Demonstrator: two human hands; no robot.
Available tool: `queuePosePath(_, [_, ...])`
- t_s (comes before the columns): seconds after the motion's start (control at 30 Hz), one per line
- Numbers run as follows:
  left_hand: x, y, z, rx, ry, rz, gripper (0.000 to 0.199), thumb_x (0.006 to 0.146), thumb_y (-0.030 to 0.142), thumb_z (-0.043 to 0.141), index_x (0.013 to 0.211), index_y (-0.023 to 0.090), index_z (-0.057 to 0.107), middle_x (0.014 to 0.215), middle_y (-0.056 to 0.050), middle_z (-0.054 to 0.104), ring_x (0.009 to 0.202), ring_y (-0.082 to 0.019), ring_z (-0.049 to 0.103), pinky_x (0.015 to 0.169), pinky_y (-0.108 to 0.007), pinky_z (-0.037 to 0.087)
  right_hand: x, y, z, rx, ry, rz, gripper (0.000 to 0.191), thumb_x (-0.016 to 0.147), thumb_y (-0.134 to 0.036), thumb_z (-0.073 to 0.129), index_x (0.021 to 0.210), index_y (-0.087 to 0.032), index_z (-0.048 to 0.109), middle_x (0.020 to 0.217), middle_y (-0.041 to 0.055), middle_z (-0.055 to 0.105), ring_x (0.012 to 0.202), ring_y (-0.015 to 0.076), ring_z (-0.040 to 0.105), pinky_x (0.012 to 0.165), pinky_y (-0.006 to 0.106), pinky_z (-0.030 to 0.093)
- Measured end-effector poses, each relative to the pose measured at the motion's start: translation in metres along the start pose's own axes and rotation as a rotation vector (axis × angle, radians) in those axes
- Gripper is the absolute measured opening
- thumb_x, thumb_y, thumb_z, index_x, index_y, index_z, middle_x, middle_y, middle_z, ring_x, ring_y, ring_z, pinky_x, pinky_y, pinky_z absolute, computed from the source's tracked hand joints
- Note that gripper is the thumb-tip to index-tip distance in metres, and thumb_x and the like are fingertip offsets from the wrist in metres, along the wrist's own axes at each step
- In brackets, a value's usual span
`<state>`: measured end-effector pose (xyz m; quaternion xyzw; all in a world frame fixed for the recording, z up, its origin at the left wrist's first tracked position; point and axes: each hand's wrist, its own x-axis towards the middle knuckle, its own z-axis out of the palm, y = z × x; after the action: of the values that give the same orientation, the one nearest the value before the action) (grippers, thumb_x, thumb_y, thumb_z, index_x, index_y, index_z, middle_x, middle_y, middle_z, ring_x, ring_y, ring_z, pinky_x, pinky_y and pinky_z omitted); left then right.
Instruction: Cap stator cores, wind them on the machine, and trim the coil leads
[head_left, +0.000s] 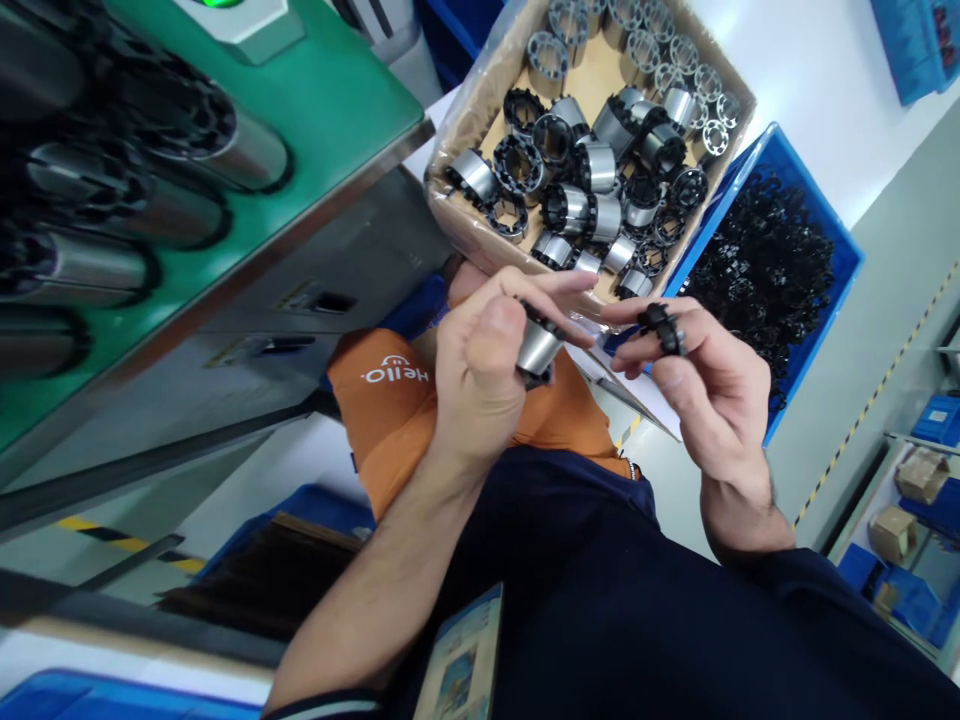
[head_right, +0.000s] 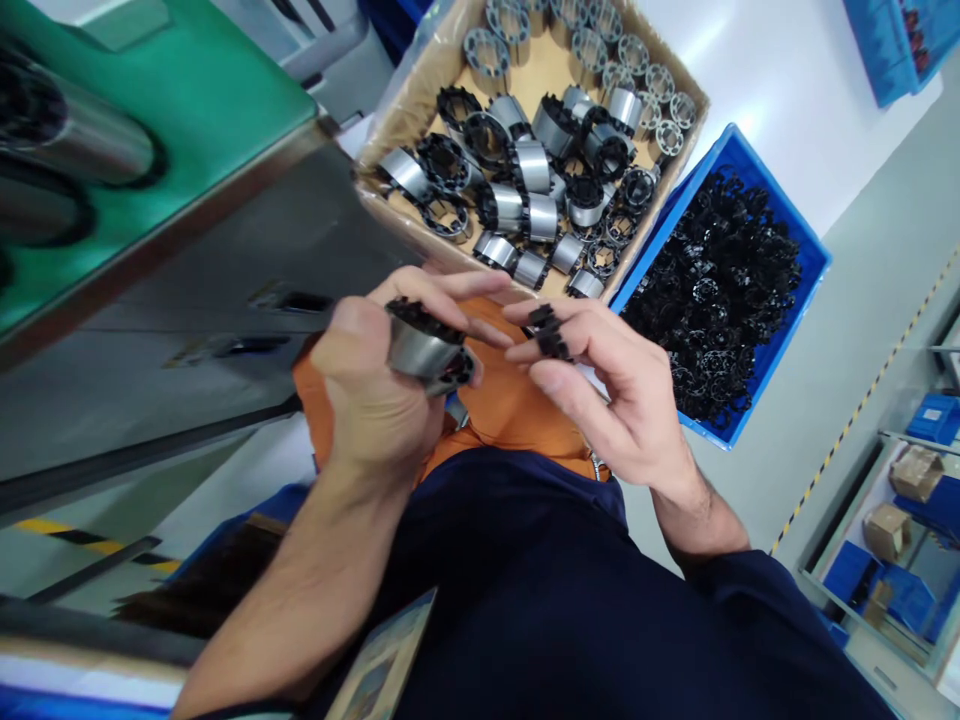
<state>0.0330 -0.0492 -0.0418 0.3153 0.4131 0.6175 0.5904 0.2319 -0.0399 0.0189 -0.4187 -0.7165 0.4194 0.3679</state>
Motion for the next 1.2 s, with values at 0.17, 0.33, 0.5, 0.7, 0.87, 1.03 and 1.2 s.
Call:
queuePosePath(0.17, [0.004,-0.005,0.006,-0.106,-0.140,-0.161,0.036,0.113,0.062,0.074,0.103,0.028,0.073,0.071,0.005,0.072,0.052,-0.011,0.060,0.050,-0.027,0.043,-0.002,0.010,-0.001,-0.072,0.061,-0.143,0.016,0.111,-0.045,0.087,0.112,-0.030,0.090,0.140,0.0087,0.084,0.124,0.0295,0.082,0.106,0.051,0.073])
queuePosePath(0.33, [0.005,-0.002,0.011,-0.156,-0.097,-0.213,0.052,0.113,0.069,0.071,0.092,0.022,0.075,0.073,0.000,0.071,0.050,-0.012,0.060,0.043,-0.023,0.045,-0.004,0.017,0.004,0.040,0.167,-0.087,0.038,0.098,-0.048,0.101,0.127,-0.034,0.083,0.120,0.0027,0.086,0.085,0.0196,0.077,0.062,0.035,0.066])
queuePosePath(0.5, [0.005,0.008,0.008,-0.330,-0.260,-0.322,0.034,0.110,0.057,0.077,0.115,0.024,0.079,0.090,-0.001,0.080,0.057,-0.015,0.069,0.048,-0.024,0.055,-0.005,0.014,0.002,0.023,0.147,-0.023,0.041,0.098,-0.038,0.101,0.136,-0.036,0.085,0.131,0.0064,0.083,0.076,0.0174,0.073,0.059,0.035,0.071])
queuePosePath(0.7, [-0.002,0.011,0.022,-0.099,-0.221,-0.302,0.053,0.118,0.076,0.062,0.111,0.025,0.072,0.077,0.000,0.067,0.059,-0.017,0.067,0.049,-0.027,0.050,-0.001,0.010,0.004,0.106,0.147,0.034,0.041,0.095,-0.033,0.102,0.133,-0.034,0.086,0.132,0.0074,0.082,0.081,0.0188,0.078,0.067,0.038,0.079])
queuePosePath(0.87, [-0.003,0.014,0.024,-0.100,-0.241,-0.363,0.038,0.120,0.063,0.061,0.121,0.025,0.070,0.088,-0.001,0.071,0.068,-0.017,0.069,0.056,-0.026,0.053,0.000,0.009,0.007,0.105,0.141,0.049,0.041,0.099,-0.021,0.097,0.136,-0.033,0.088,0.132,0.0065,0.079,0.080,0.0160,0.080,0.070,0.034,0.080])
queuePosePath(1.03, [-0.003,0.013,0.020,-0.039,-0.257,-0.303,0.045,0.119,0.070,0.065,0.132,0.027,0.072,0.093,-0.003,0.072,0.069,-0.015,0.066,0.060,-0.026,0.055,-0.002,0.015,0.004,0.010,0.150,-0.010,0.042,0.100,-0.024,0.096,0.139,-0.038,0.089,0.132,0.0048,0.081,0.085,0.0171,0.081,0.072,0.034,0.080])
queuePosePath(1.2, [-0.005,0.009,0.019,0.008,-0.294,-0.270,0.042,0.122,0.067,0.062,0.135,0.029,0.074,0.088,0.000,0.067,0.070,-0.015,0.065,0.062,-0.027,0.055,-0.005,0.022,-0.002,-0.039,0.117,-0.055,0.046,0.098,-0.031,0.100,0.142,-0.039,0.090,0.133,0.0055,0.081,0.088,0.0191,0.080,0.070,0.035,0.079])
